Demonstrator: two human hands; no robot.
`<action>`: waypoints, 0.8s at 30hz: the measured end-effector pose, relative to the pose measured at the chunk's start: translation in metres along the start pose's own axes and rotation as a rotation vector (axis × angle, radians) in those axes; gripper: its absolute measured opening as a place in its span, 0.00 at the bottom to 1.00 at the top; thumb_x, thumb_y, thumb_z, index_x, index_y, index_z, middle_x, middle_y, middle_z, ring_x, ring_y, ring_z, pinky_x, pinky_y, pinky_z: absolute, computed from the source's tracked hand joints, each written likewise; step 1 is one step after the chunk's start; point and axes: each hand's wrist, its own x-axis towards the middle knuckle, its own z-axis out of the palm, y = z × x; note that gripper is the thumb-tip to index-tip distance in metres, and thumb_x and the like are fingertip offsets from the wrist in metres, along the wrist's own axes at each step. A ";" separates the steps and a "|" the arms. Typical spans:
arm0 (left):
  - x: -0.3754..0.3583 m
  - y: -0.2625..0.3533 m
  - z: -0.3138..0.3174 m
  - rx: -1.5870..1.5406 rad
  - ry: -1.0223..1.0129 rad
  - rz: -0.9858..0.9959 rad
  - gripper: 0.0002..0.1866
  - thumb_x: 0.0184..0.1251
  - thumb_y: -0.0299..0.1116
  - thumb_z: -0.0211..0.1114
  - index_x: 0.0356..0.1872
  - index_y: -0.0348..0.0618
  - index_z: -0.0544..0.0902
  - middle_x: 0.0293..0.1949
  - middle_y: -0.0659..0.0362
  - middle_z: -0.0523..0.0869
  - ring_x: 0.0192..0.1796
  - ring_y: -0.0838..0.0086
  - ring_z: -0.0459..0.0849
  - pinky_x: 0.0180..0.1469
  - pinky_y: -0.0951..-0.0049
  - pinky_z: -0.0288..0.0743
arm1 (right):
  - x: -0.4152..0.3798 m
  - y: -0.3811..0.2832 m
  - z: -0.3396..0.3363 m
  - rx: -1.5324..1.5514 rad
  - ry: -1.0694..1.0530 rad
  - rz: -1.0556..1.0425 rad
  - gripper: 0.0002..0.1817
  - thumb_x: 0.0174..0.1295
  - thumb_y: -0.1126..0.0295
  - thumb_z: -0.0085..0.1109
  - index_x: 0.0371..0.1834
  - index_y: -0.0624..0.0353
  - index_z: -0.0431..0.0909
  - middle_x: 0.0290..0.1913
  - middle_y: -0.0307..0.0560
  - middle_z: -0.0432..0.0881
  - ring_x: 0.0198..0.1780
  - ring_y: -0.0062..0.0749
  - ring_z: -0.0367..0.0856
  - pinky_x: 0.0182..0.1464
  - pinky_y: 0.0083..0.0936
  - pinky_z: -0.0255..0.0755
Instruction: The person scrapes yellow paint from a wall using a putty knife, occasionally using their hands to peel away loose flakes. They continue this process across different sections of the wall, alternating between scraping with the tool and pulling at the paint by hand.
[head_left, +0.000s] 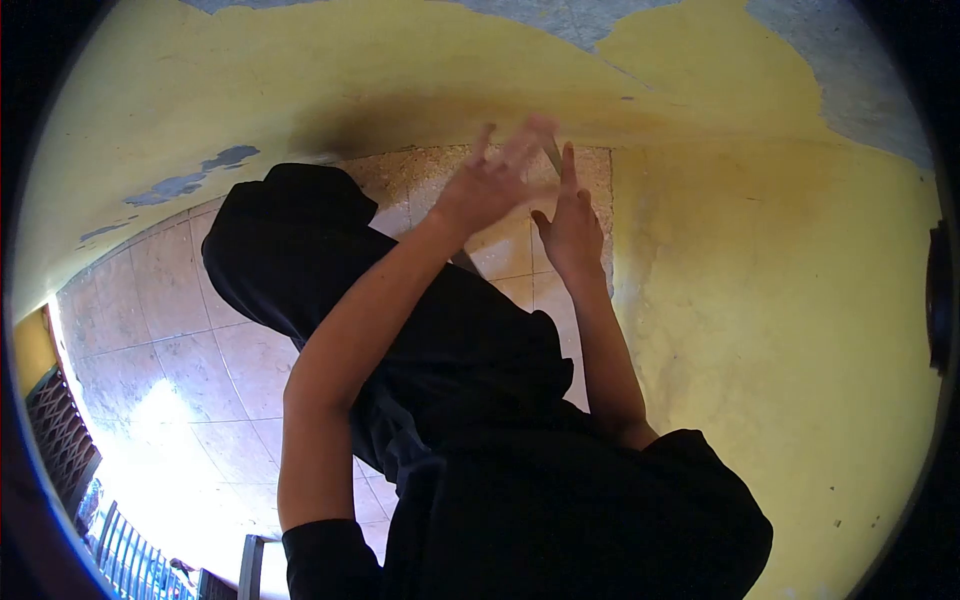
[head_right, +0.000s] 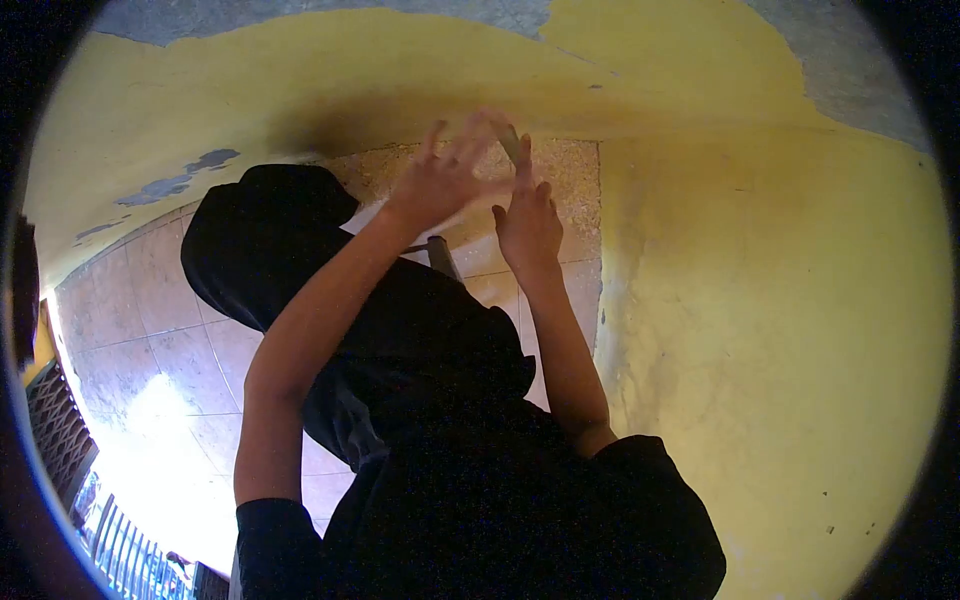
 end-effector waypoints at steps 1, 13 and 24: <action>0.000 -0.003 -0.001 0.159 -0.164 -0.209 0.40 0.64 0.33 0.63 0.76 0.85 0.63 0.81 0.58 0.57 0.80 0.61 0.59 0.71 0.43 0.64 | -0.001 -0.007 -0.008 -0.149 -0.102 0.115 0.53 0.62 0.68 0.68 0.84 0.38 0.39 0.54 0.73 0.76 0.52 0.67 0.82 0.49 0.53 0.79; 0.006 -0.009 -0.013 0.438 -0.185 -0.085 0.31 0.67 0.43 0.60 0.70 0.90 0.67 0.78 0.63 0.64 0.80 0.62 0.60 0.75 0.42 0.56 | -0.001 -0.014 0.000 -0.358 -0.096 0.186 0.51 0.62 0.55 0.68 0.83 0.25 0.44 0.59 0.64 0.69 0.58 0.59 0.75 0.51 0.53 0.75; 0.002 -0.005 -0.017 0.069 -0.061 -0.075 0.34 0.64 0.33 0.61 0.67 0.93 0.70 0.80 0.63 0.60 0.81 0.64 0.59 0.70 0.52 0.63 | -0.007 -0.012 0.012 -0.407 -0.048 0.129 0.46 0.64 0.56 0.65 0.82 0.25 0.48 0.60 0.63 0.68 0.60 0.58 0.73 0.52 0.52 0.73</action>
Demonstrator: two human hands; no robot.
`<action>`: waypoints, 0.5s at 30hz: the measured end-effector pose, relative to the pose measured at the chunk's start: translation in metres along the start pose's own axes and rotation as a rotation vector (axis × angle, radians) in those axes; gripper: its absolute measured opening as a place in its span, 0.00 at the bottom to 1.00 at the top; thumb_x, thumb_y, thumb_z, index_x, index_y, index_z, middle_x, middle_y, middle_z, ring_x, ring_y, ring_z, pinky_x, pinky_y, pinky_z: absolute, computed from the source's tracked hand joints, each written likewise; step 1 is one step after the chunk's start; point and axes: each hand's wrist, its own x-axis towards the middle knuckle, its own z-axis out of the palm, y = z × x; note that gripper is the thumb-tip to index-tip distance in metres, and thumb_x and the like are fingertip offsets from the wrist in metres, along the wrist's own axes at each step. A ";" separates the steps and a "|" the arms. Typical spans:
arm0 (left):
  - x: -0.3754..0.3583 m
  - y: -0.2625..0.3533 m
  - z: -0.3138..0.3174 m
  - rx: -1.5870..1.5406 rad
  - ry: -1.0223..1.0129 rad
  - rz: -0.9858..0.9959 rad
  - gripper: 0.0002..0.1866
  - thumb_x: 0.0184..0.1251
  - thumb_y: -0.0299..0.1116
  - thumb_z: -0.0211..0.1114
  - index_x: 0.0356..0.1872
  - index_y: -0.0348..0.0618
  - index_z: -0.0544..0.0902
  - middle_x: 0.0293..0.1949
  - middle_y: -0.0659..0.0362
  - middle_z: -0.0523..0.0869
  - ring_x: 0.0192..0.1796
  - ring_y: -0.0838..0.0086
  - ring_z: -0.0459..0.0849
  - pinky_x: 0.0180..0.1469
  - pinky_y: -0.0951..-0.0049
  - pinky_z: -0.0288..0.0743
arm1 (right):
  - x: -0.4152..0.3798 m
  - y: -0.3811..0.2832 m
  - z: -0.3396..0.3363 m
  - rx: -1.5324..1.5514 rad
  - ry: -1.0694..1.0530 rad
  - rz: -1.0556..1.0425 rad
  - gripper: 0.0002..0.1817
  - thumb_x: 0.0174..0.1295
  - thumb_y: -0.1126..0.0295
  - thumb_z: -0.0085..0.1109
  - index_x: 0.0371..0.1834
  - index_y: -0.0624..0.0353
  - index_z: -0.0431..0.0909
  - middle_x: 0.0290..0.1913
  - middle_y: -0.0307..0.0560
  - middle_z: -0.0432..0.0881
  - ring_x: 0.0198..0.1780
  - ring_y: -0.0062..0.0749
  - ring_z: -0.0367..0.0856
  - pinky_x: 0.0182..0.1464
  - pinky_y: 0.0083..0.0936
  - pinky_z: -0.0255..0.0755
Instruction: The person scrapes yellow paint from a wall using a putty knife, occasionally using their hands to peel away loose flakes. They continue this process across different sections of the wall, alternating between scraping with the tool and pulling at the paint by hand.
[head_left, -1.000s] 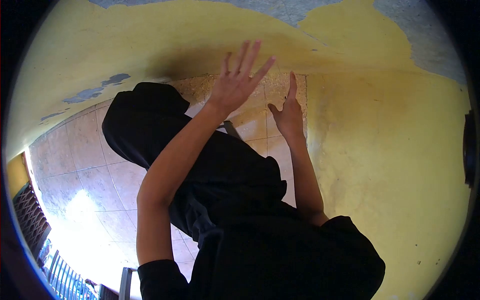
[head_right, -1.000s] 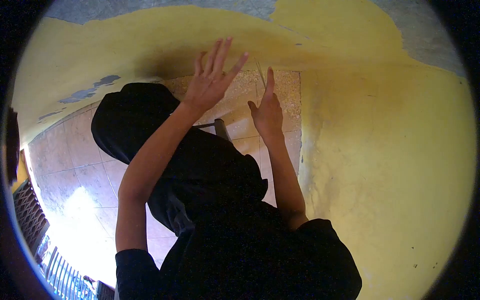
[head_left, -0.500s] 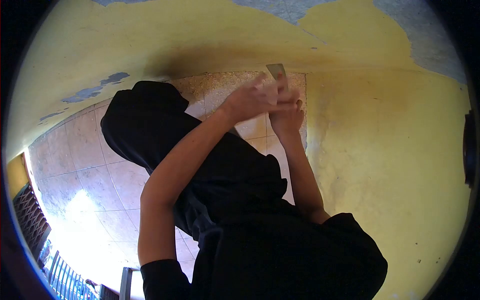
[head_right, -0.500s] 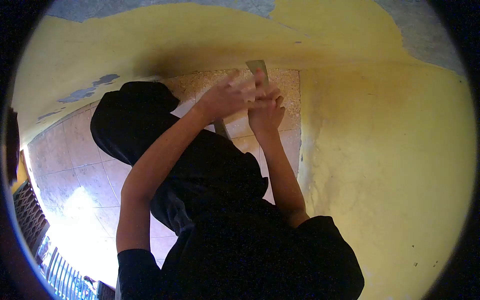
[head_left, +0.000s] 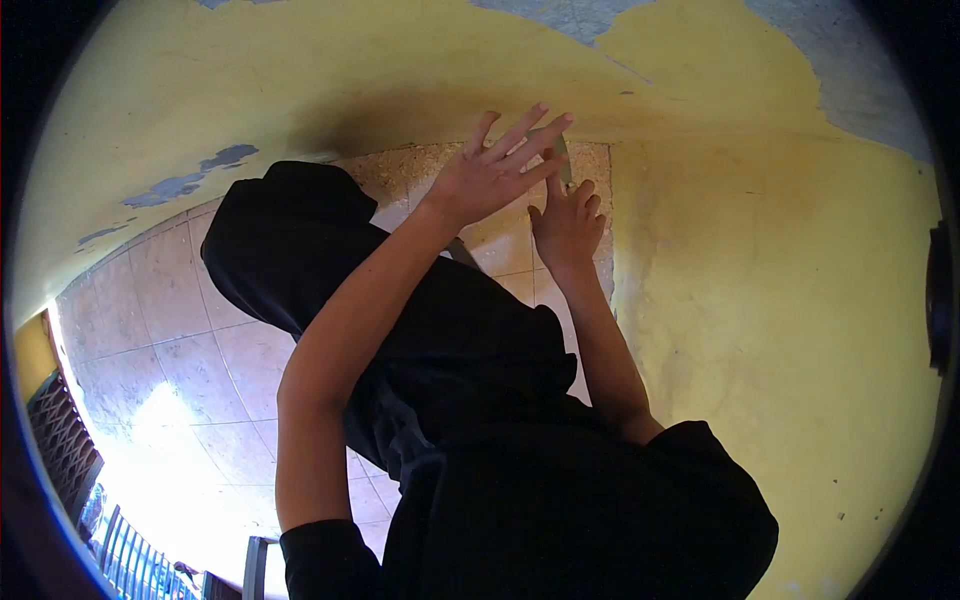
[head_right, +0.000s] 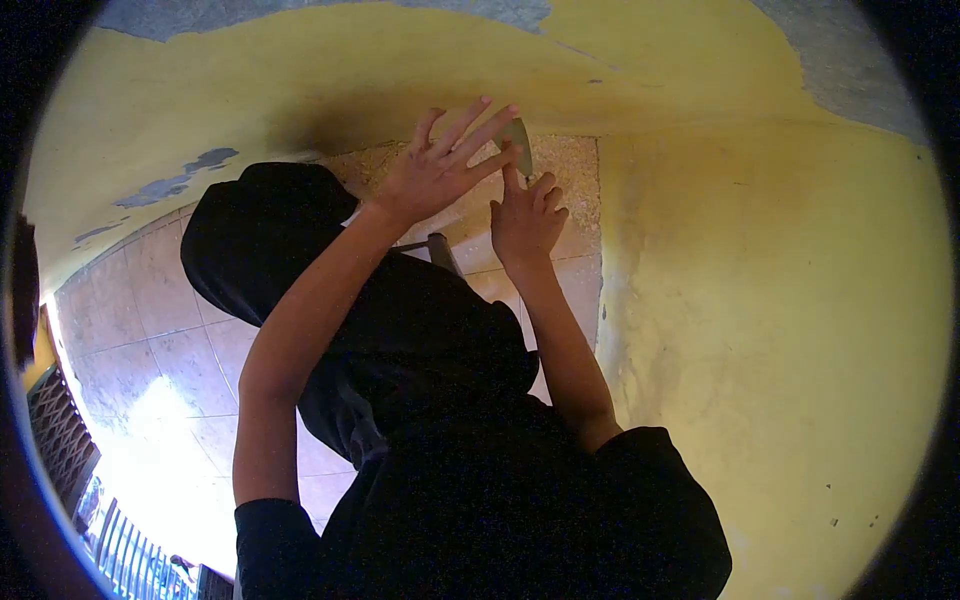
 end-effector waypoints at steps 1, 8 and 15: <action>0.002 0.001 -0.007 0.071 0.001 -0.022 0.33 0.66 0.33 0.60 0.64 0.97 0.72 0.79 0.65 0.62 0.81 0.66 0.59 0.70 0.53 0.64 | -0.001 -0.001 0.005 -0.013 0.035 -0.008 0.44 0.65 0.55 0.64 0.82 0.25 0.50 0.60 0.62 0.67 0.59 0.57 0.73 0.52 0.52 0.73; -0.003 0.004 -0.001 -0.347 -0.003 0.090 0.18 0.60 0.34 0.65 0.50 0.72 0.87 0.79 0.66 0.62 0.80 0.67 0.59 0.70 0.52 0.65 | -0.003 0.002 0.020 -0.056 0.104 -0.035 0.44 0.62 0.53 0.68 0.80 0.30 0.56 0.57 0.57 0.69 0.58 0.54 0.74 0.50 0.52 0.75; 0.003 -0.007 -0.014 -0.328 0.049 0.034 0.05 0.55 0.38 0.71 0.33 0.57 0.89 0.75 0.63 0.67 0.77 0.63 0.63 0.68 0.50 0.64 | -0.011 -0.013 0.019 -0.027 -0.002 -0.079 0.36 0.62 0.54 0.67 0.74 0.38 0.65 0.57 0.57 0.68 0.59 0.53 0.73 0.53 0.49 0.73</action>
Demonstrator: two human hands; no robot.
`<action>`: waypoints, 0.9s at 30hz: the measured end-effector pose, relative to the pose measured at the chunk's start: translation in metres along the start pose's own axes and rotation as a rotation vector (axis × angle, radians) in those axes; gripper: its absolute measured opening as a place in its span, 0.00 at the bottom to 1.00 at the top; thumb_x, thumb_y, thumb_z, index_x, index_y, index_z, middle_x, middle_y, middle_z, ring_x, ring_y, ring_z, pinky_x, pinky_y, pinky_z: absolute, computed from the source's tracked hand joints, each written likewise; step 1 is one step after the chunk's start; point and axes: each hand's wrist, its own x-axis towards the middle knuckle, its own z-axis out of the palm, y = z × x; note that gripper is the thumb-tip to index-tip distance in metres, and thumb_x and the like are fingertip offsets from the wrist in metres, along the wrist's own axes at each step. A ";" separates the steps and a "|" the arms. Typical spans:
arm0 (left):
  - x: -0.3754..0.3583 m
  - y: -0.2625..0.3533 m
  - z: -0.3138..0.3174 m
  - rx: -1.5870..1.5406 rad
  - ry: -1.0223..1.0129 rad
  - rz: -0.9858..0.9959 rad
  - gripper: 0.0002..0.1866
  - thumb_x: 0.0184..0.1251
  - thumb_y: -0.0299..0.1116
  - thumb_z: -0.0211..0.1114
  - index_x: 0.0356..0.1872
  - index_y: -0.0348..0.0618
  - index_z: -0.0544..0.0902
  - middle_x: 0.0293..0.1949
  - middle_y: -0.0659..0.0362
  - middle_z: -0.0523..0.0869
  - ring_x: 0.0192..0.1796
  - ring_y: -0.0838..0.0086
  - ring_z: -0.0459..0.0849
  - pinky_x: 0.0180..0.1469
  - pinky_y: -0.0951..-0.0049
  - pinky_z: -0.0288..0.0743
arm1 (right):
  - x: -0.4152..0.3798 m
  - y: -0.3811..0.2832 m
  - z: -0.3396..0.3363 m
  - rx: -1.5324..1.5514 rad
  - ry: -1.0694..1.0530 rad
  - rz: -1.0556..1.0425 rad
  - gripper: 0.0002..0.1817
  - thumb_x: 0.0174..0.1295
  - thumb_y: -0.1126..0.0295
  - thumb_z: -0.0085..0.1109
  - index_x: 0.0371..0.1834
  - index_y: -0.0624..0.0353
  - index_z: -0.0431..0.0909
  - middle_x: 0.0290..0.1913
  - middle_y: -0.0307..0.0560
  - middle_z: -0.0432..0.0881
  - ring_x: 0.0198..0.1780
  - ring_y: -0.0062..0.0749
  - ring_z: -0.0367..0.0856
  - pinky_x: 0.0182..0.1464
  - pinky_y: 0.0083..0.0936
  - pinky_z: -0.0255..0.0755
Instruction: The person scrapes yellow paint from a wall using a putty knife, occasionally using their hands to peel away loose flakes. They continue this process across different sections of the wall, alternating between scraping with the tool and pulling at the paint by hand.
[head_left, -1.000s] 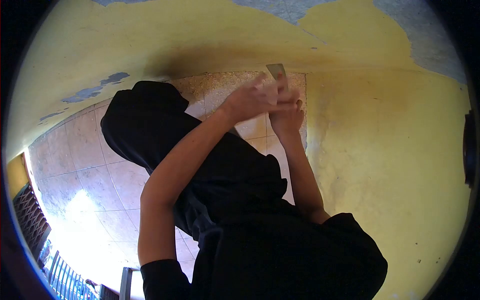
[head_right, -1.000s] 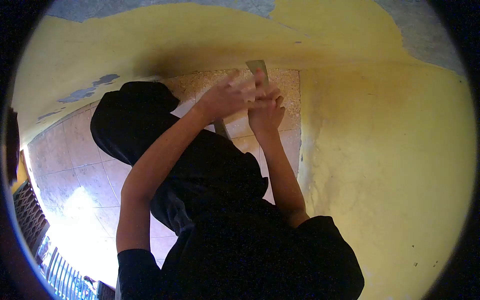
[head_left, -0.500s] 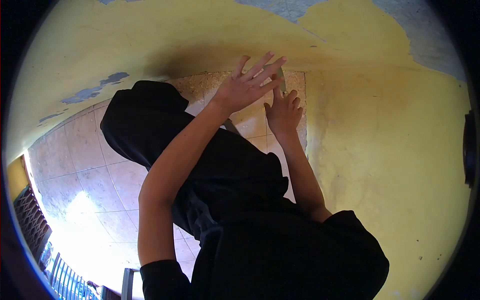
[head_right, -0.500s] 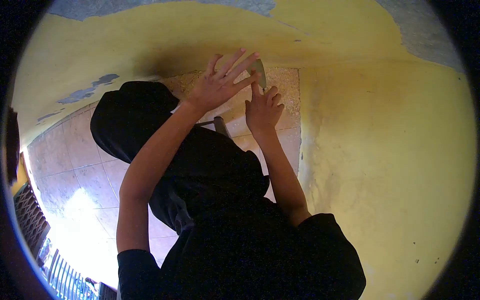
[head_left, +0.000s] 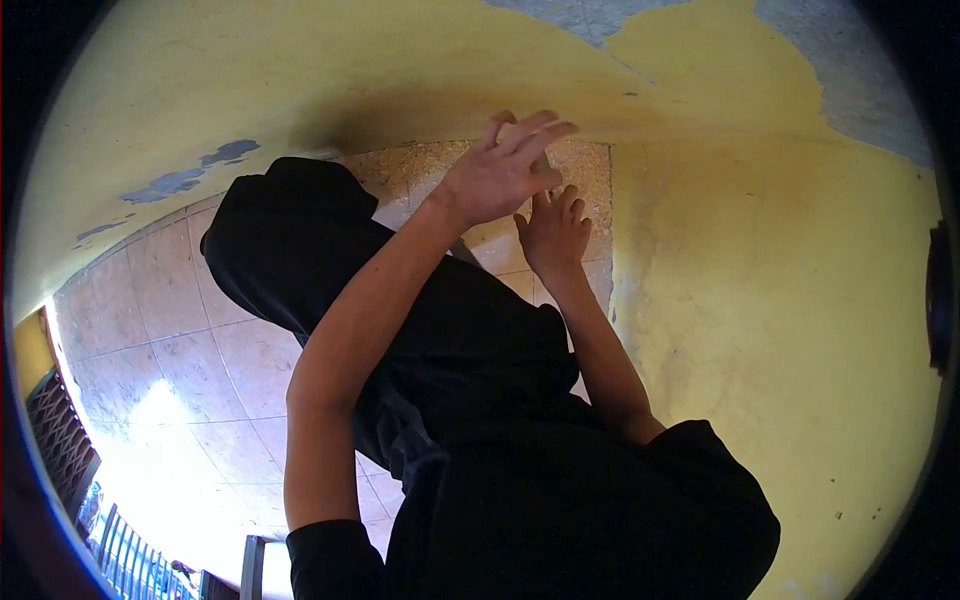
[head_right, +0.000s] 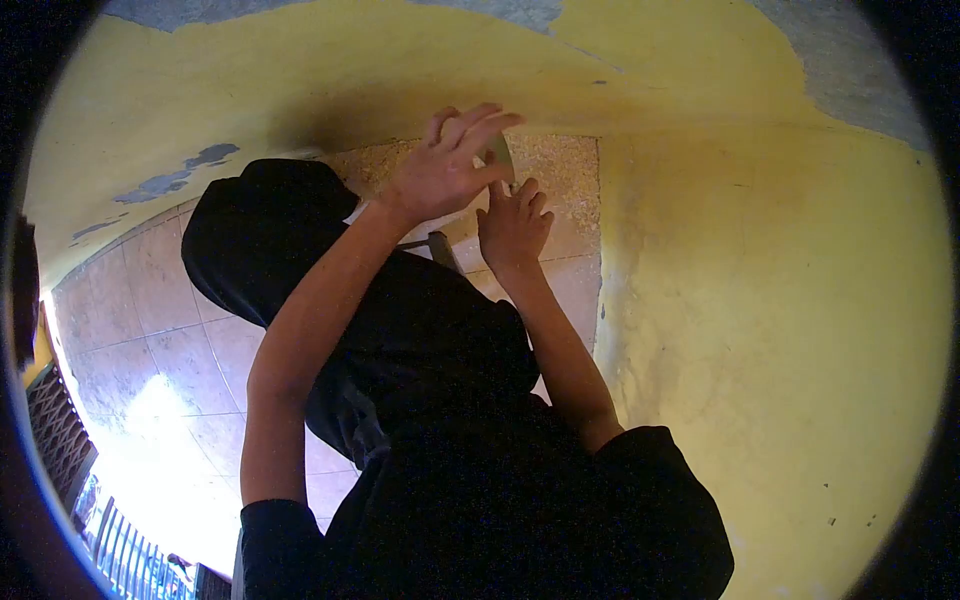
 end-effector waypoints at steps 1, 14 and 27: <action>0.000 -0.001 -0.001 -0.119 0.082 -0.095 0.06 0.53 0.38 0.72 0.32 0.54 0.88 0.74 0.62 0.68 0.76 0.61 0.63 0.68 0.49 0.64 | 0.000 -0.001 -0.002 0.004 -0.037 -0.004 0.36 0.61 0.54 0.68 0.73 0.40 0.66 0.57 0.57 0.68 0.59 0.53 0.73 0.53 0.49 0.73; -0.014 0.007 0.016 -0.306 -0.126 -0.265 0.30 0.69 0.61 0.61 0.67 0.64 0.79 0.81 0.54 0.55 0.78 0.53 0.58 0.72 0.41 0.57 | 0.000 -0.002 0.000 0.065 -0.012 0.023 0.40 0.63 0.53 0.65 0.78 0.35 0.59 0.56 0.58 0.68 0.59 0.53 0.73 0.50 0.48 0.74; -0.013 -0.010 0.011 0.167 -0.138 -0.329 0.50 0.55 0.53 0.75 0.80 0.76 0.57 0.83 0.54 0.46 0.81 0.53 0.53 0.66 0.35 0.62 | 0.013 0.037 0.019 0.399 -0.121 0.110 0.53 0.61 0.55 0.69 0.83 0.42 0.41 0.52 0.71 0.79 0.53 0.65 0.83 0.51 0.52 0.79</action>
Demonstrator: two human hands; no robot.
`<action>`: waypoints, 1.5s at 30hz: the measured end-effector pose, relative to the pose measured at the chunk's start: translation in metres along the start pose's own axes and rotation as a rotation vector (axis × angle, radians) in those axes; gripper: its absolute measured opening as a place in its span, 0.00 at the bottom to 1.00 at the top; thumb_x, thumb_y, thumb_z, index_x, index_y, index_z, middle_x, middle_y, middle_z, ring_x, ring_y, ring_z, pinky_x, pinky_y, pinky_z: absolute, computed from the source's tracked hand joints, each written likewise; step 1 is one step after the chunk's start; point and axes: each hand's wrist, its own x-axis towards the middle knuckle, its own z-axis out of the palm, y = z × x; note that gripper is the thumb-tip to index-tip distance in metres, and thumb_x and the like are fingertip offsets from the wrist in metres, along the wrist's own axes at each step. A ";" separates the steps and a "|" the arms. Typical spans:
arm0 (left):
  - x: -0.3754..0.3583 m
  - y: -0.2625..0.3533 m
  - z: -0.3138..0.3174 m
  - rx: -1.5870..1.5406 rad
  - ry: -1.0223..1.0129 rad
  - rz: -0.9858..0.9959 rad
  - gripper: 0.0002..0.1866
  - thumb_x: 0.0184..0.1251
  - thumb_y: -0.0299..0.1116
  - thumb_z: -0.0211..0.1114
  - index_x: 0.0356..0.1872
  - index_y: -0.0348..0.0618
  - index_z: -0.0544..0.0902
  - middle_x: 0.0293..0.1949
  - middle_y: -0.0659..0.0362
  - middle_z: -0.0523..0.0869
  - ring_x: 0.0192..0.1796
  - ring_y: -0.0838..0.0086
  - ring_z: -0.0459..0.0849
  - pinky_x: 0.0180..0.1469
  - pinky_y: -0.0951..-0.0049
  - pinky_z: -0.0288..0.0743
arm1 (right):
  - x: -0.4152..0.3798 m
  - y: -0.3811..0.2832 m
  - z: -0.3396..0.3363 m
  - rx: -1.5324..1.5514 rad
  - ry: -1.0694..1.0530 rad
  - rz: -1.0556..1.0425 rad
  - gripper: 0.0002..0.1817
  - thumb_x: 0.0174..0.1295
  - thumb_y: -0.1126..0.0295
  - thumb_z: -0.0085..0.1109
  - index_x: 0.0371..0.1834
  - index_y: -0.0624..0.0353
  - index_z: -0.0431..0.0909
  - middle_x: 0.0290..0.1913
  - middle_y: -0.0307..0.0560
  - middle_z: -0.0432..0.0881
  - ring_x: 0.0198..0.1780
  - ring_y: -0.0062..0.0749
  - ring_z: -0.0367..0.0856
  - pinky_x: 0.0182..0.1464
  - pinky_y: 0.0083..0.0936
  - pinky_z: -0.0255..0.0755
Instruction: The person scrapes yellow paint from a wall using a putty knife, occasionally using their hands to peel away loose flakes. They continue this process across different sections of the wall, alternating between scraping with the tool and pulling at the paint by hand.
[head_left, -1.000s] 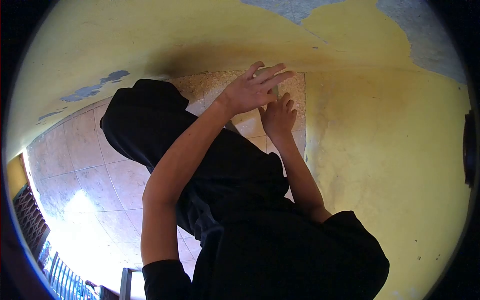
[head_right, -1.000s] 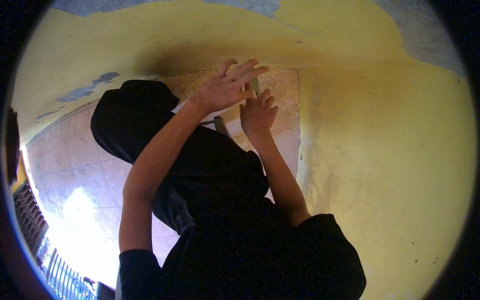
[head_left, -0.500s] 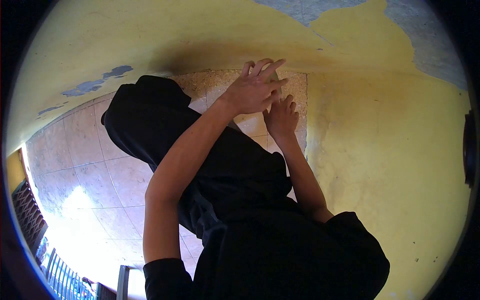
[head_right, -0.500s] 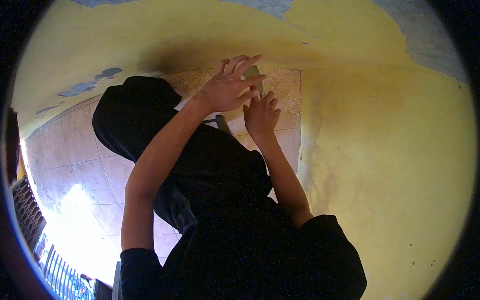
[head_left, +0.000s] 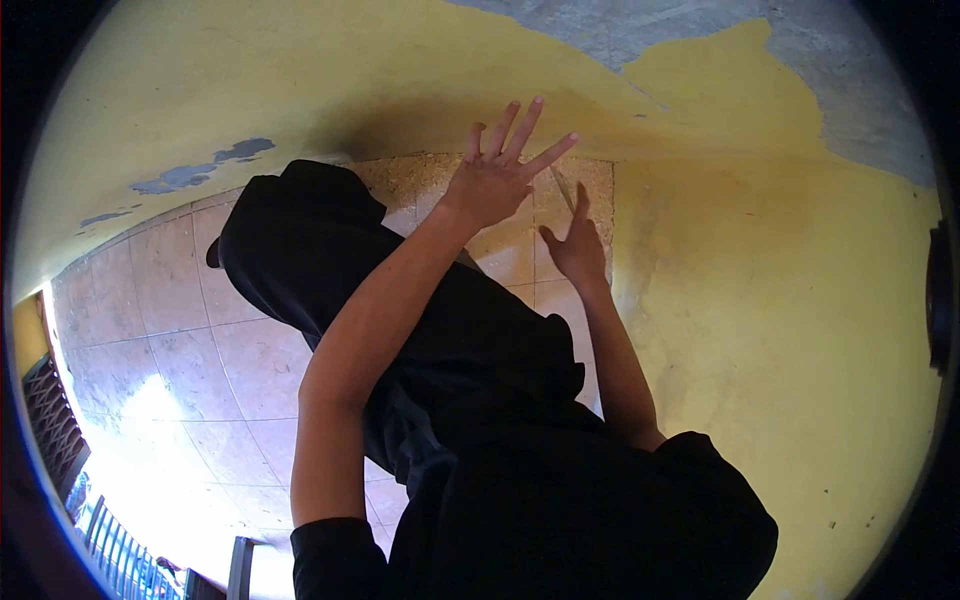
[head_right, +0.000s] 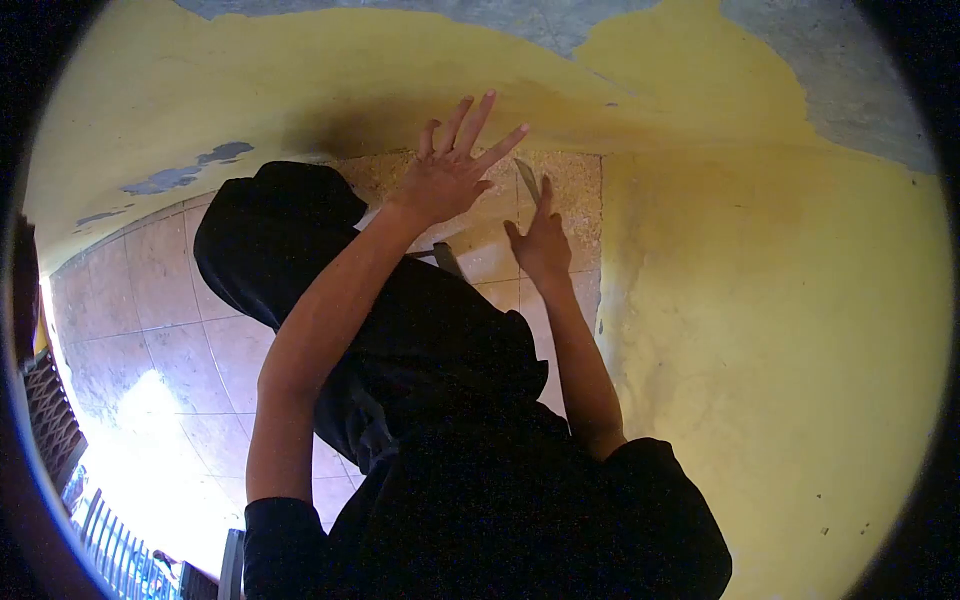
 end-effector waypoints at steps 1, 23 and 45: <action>0.001 0.000 -0.003 -0.093 -0.038 -0.035 0.48 0.59 0.50 0.74 0.79 0.76 0.58 0.83 0.54 0.47 0.81 0.53 0.54 0.66 0.35 0.64 | 0.004 0.009 0.000 0.100 0.026 -0.011 0.52 0.61 0.54 0.69 0.82 0.47 0.43 0.48 0.73 0.82 0.50 0.64 0.85 0.51 0.50 0.79; 0.014 -0.038 -0.077 -0.492 0.771 0.096 0.12 0.62 0.34 0.65 0.44 0.39 0.84 0.42 0.52 0.88 0.38 0.59 0.85 0.42 0.63 0.78 | 0.011 0.055 0.061 0.353 0.043 -0.001 0.18 0.70 0.58 0.59 0.43 0.64 0.86 0.36 0.68 0.85 0.43 0.63 0.86 0.43 0.49 0.77; 0.028 -0.017 -0.035 -0.473 0.593 0.032 0.52 0.38 0.47 0.89 0.68 0.61 0.67 0.64 0.48 0.76 0.55 0.54 0.83 0.47 0.60 0.80 | 0.023 -0.030 -0.061 1.215 0.345 0.173 0.28 0.63 0.67 0.71 0.62 0.60 0.67 0.17 0.31 0.65 0.15 0.16 0.59 0.18 0.19 0.56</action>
